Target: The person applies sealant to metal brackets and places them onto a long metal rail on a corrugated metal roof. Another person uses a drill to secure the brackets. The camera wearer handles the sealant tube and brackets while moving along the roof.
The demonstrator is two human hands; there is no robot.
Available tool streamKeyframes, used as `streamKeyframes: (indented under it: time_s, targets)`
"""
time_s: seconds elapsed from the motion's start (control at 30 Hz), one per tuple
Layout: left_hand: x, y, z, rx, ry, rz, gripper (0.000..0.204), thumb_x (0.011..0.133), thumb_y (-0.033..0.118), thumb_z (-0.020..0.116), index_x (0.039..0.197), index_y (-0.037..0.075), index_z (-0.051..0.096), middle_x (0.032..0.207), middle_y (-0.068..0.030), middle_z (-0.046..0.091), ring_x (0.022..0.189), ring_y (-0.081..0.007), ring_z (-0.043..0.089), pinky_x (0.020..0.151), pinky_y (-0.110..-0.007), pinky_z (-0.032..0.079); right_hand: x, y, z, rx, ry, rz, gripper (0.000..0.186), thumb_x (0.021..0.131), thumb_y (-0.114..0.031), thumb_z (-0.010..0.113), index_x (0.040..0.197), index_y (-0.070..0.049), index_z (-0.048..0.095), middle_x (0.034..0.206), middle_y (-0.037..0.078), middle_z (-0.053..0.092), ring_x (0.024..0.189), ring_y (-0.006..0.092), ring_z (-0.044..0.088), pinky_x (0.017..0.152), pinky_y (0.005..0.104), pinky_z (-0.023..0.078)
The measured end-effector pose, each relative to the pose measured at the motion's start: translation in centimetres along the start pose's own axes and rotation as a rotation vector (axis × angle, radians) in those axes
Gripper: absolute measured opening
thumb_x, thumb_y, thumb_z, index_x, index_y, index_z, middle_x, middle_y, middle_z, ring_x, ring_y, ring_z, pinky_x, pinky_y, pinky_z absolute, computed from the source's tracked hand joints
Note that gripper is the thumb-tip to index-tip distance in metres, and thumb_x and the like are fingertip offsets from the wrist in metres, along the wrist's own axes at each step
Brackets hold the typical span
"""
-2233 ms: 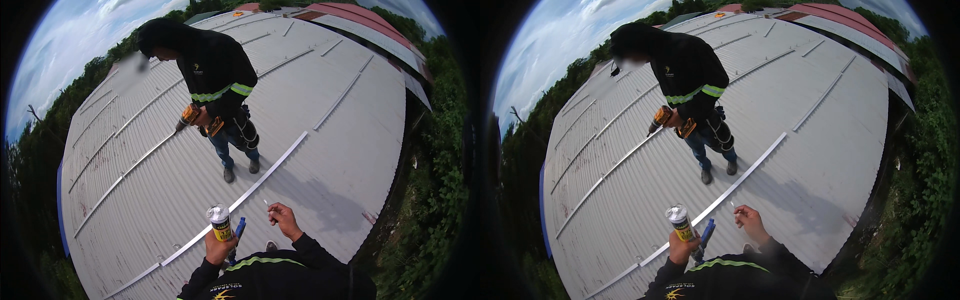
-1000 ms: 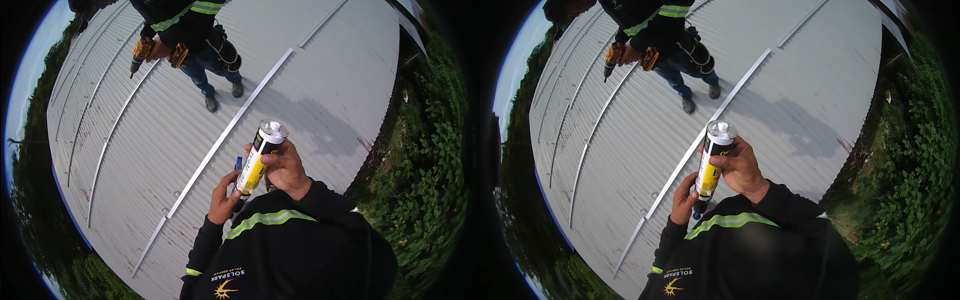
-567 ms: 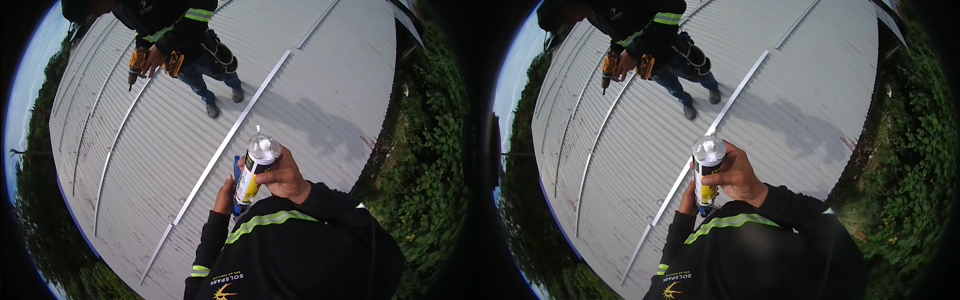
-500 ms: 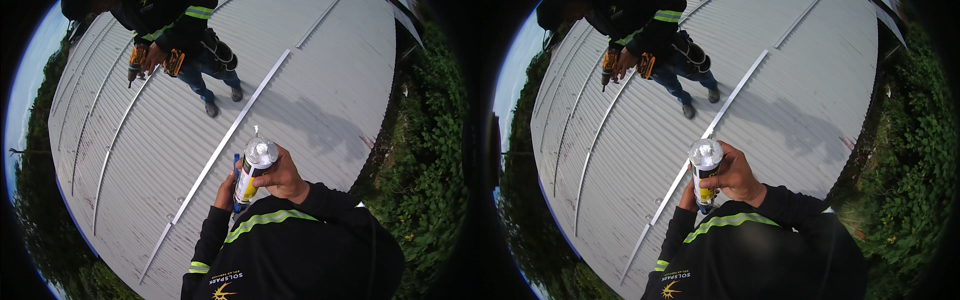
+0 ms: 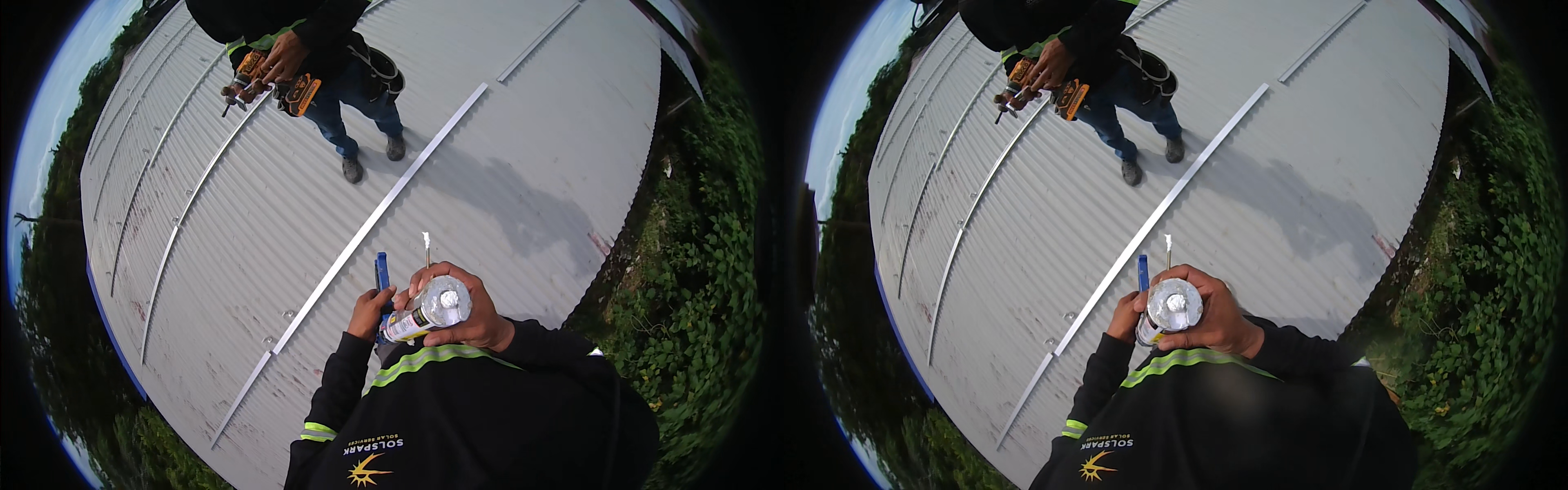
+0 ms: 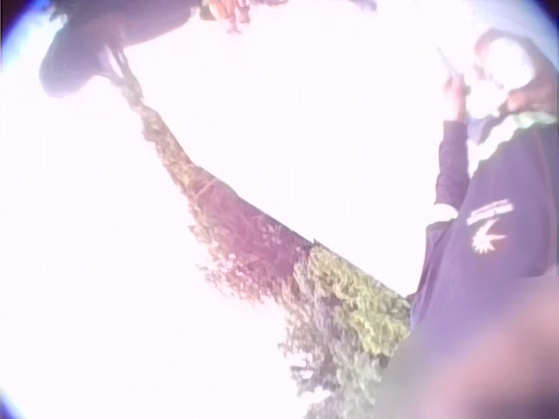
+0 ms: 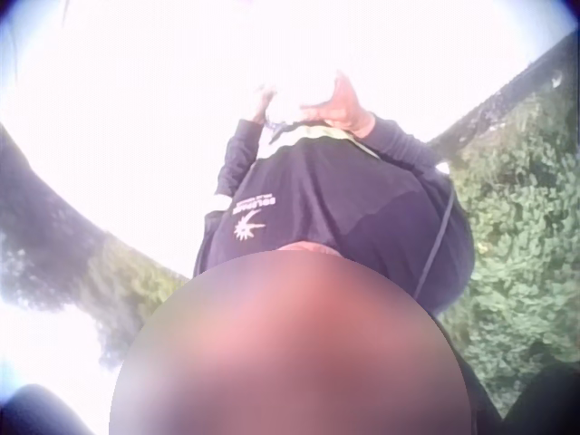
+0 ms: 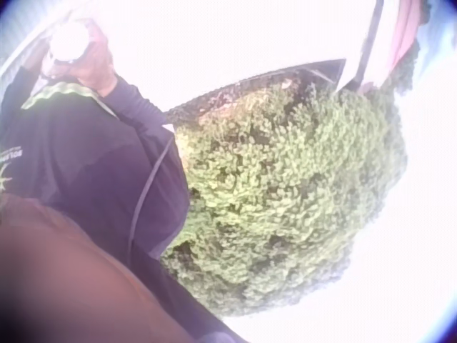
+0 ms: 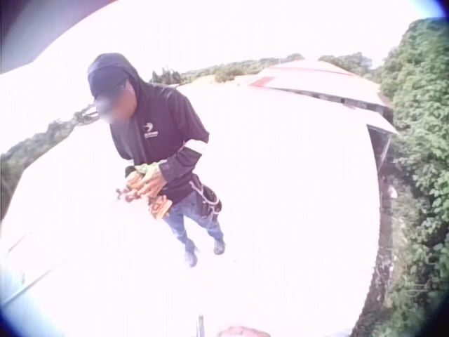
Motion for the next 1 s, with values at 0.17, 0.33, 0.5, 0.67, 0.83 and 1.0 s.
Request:
streamKeyframes:
  time_s: [0.17,0.33,0.5,0.67,0.83,1.0]
  targets:
    - [-0.2,-0.1,-1.7,0.193,0.055,0.073,0.056,0.091,0.045,0.076,0.097,-0.01,0.068,0.082,-0.0107,0.068,0.071,-0.0166,0.065,0.065,-0.031,0.051,-0.7,1.5,0.4,-0.114,-0.07,0.031,0.062,0.076,-0.002,0.09,0.125,-0.004,0.053,0.125,0.014,0.068,0.124,0.0238,0.063,0.112,0.0405,0.044]
    - [-0.5,-1.1,-2.9,0.156,0.113,-0.093,0.061,0.091,0.048,0.078,0.103,-0.011,0.067,0.082,-0.013,0.07,0.068,-0.017,0.067,0.063,-0.03,0.053,-0.9,2.4,-0.1,-0.076,-0.058,0.073,0.06,0.075,-0.001,0.09,0.123,-0.003,0.054,0.124,0.015,0.069,0.121,0.0233,0.066,0.112,0.0397,0.046]
    - [0.2,-0.9,-1.4,0.147,0.066,0.053,0.058,0.09,0.046,0.078,0.098,-0.011,0.068,0.084,-0.0131,0.07,0.069,-0.017,0.066,0.064,-0.031,0.053,-0.4,2.2,-0.8,-0.135,-0.022,0.049,0.06,0.074,-0.002,0.09,0.123,-0.002,0.055,0.122,0.015,0.071,0.118,0.0226,0.068,0.11,0.0394,0.047]
    - [1.3,-3.0,-2.0,0.1,0.075,0.034,0.057,0.09,0.046,0.078,0.094,-0.01,0.069,0.081,-0.0122,0.068,0.069,-0.0176,0.066,0.064,-0.031,0.052,-0.5,2.1,-0.4,-0.177,-0.026,0.063,0.06,0.075,-0.003,0.09,0.124,-0.003,0.054,0.123,0.014,0.072,0.122,0.0219,0.065,0.115,0.0402,0.041]
    - [1.7,-2.5,-2.0,0.321,0.032,0.275,0.053,0.091,0.044,0.076,0.088,-0.009,0.07,0.076,-0.0112,0.067,0.067,-0.0169,0.064,0.064,-0.032,0.051,-0.8,2.3,-0.2,-0.162,-0.035,0.069,0.062,0.075,-0.004,0.09,0.125,-0.003,0.054,0.123,0.013,0.071,0.123,0.0213,0.064,0.114,0.0394,0.041]
    - [2.0,-3.4,-2.1,0.324,0.027,0.28,0.052,0.092,0.044,0.075,0.082,-0.007,0.07,0.073,-0.0094,0.066,0.066,-0.0154,0.061,0.063,-0.033,0.049,-1.1,2.6,-0.7,-0.177,-0.006,0.077,0.062,0.075,-0.005,0.091,0.125,-0.002,0.056,0.123,0.01,0.069,0.121,0.0195,0.063,0.112,0.038,0.044]
Point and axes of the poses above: each hand's wrist, its own x-axis towards the middle knuckle, its own z-axis out of the palm, y = z × x, the point moved 9 cm from there along x, towards the middle knuckle
